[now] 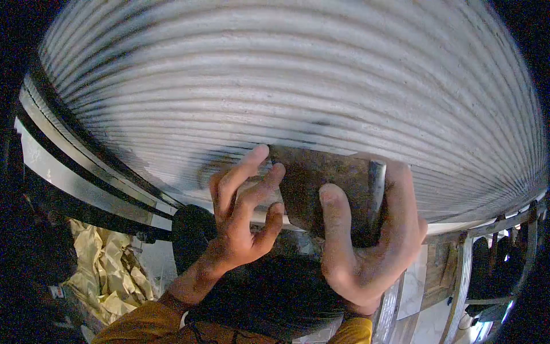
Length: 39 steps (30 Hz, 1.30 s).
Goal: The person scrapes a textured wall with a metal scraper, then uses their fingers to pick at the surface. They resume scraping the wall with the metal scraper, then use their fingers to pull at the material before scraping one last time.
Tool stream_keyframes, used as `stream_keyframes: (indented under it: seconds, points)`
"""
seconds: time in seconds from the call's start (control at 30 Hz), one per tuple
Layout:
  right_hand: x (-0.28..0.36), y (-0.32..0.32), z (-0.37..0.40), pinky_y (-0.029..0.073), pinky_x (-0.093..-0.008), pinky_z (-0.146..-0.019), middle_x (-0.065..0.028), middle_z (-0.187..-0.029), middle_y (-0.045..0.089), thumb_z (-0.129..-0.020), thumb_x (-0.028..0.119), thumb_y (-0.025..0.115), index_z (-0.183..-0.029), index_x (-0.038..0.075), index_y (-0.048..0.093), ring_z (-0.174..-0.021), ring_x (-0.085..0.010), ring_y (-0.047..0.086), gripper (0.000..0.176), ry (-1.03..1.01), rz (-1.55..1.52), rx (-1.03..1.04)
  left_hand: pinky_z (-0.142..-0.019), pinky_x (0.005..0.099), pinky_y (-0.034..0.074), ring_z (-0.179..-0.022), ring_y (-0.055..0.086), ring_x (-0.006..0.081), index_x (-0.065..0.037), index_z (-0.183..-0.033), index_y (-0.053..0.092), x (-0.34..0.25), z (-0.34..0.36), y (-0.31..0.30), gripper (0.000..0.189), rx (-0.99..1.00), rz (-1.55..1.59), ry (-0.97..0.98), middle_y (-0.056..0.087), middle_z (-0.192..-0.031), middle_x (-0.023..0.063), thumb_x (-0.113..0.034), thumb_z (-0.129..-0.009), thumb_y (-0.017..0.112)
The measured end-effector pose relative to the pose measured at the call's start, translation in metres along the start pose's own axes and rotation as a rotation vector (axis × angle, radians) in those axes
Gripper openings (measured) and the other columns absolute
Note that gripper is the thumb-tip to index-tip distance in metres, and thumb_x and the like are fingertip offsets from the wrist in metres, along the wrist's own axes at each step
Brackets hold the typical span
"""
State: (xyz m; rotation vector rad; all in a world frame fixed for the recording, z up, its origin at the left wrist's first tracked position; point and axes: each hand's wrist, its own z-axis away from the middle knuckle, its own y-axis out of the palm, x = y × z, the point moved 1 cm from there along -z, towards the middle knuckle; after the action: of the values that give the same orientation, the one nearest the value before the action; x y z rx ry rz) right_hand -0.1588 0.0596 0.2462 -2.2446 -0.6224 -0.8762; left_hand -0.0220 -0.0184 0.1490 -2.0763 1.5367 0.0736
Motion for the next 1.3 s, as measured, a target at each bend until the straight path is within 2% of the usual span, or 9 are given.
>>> stream_keyframes:
  seconds: [0.13, 0.2, 0.4, 0.6, 0.63, 0.73, 0.83, 1.07, 1.3]
  points:
    - [-0.010, -0.002, 0.000, 0.045, -0.0247, -0.085, -0.0098, -0.101, 0.063, -0.082, -0.002, 0.071, -0.123, -0.011, 0.055, -0.090, -0.0140, 0.057, 0.045, -0.042, 0.019, 0.026, -0.092, 0.0407, 0.031, -0.108, 0.050, 0.0192, -0.015, -0.135, 0.057, -0.005, -0.008, -0.011, 0.058, 0.047, 0.054, -0.019, 0.047, -0.146, 0.0062, -0.006, -0.078, 0.065]
    - [-0.010, 0.001, -0.002, 0.046, -0.0253, -0.063, -0.0088, -0.073, 0.063, -0.080, 0.003, 0.069, -0.094, -0.002, 0.060, -0.064, -0.0137, 0.056, 0.017, -0.165, -0.038, -0.156, -0.101, 0.0416, 0.033, -0.121, 0.046, 0.0287, -0.013, -0.130, 0.061, -0.009, -0.009, -0.014, 0.052, 0.173, -0.058, -0.007, 0.045, -0.144, 0.0165, -0.013, -0.079, 0.069]
    - [-0.021, -0.019, 0.013, 0.044, -0.0252, -0.072, -0.0052, -0.077, 0.061, -0.082, 0.006, 0.070, -0.097, -0.002, 0.060, -0.073, -0.0122, 0.052, 0.020, -0.056, -0.051, -0.229, -0.098, 0.0398, 0.030, -0.115, 0.046, 0.0251, -0.030, -0.140, 0.054, -0.012, 0.003, 0.006, 0.065, 0.069, -0.226, 0.033, 0.033, -0.155, 0.0082, -0.011, -0.080, 0.067]
    - [-0.050, -0.037, 0.035, 0.040, -0.0250, -0.080, -0.0030, -0.090, 0.059, -0.081, 0.009, 0.071, -0.103, -0.001, 0.059, -0.084, -0.0129, 0.050, 0.027, 0.091, -0.325, -0.298, -0.098, 0.0399, 0.031, -0.115, 0.046, 0.0259, -0.029, -0.138, 0.056, -0.011, -0.001, -0.002, 0.059, 0.106, -0.269, 0.057, 0.035, -0.154, 0.0089, -0.015, -0.082, 0.068]
    - [-0.062, -0.043, 0.039, 0.039, -0.0244, -0.081, -0.0028, -0.091, 0.057, -0.082, 0.011, 0.071, -0.104, 0.000, 0.058, -0.085, -0.0130, 0.049, 0.028, 0.103, -0.353, -0.284, -0.101, 0.0428, 0.034, -0.117, 0.045, 0.0293, -0.014, -0.122, 0.065, -0.014, -0.009, -0.010, 0.039, 0.084, -0.221, 0.076, 0.048, -0.138, 0.0152, -0.015, -0.083, 0.069]
    - [-0.076, -0.053, 0.039, 0.039, -0.0242, -0.081, -0.0025, -0.090, 0.056, -0.082, 0.012, 0.071, -0.104, -0.001, 0.057, -0.084, -0.0131, 0.048, 0.029, 0.153, -0.423, -0.297, -0.102, 0.0419, 0.030, -0.106, 0.045, 0.0266, -0.008, -0.109, 0.063, -0.009, -0.027, -0.015, 0.027, -0.253, -0.193, -0.018, 0.053, -0.116, 0.0111, -0.019, -0.084, 0.070]
    - [-0.081, -0.057, 0.042, 0.041, -0.0255, -0.083, -0.0043, -0.093, 0.057, -0.083, 0.013, 0.070, -0.109, -0.002, 0.056, -0.087, -0.0135, 0.050, 0.033, 0.131, -0.456, -0.291, -0.091, 0.0434, 0.028, -0.098, 0.043, 0.0233, -0.009, -0.102, 0.058, -0.005, -0.054, -0.009, 0.027, -0.326, -0.276, -0.035, 0.055, -0.103, 0.0035, -0.024, -0.084, 0.073]
    - [-0.098, -0.074, 0.051, 0.041, -0.0283, -0.092, -0.0083, -0.107, 0.060, -0.084, 0.012, 0.071, -0.123, -0.005, 0.054, -0.098, -0.0167, 0.053, 0.045, 0.207, -0.511, -0.199, -0.094, 0.0433, 0.025, -0.098, 0.041, 0.0245, -0.007, -0.099, 0.054, -0.010, -0.050, -0.003, 0.027, -0.371, -0.228, -0.125, 0.054, -0.101, 0.0042, -0.025, -0.087, 0.071]
    - [-0.093, -0.061, 0.049, 0.040, -0.0253, -0.082, -0.0036, -0.095, 0.057, -0.086, 0.015, 0.067, -0.110, 0.000, 0.055, -0.087, -0.0126, 0.050, 0.030, 0.175, -0.498, -0.213, -0.094, 0.0437, 0.025, -0.099, 0.040, 0.0245, -0.006, -0.102, 0.051, -0.007, -0.051, -0.008, 0.027, -0.305, -0.204, -0.128, 0.052, -0.100, 0.0056, -0.023, -0.088, 0.067]
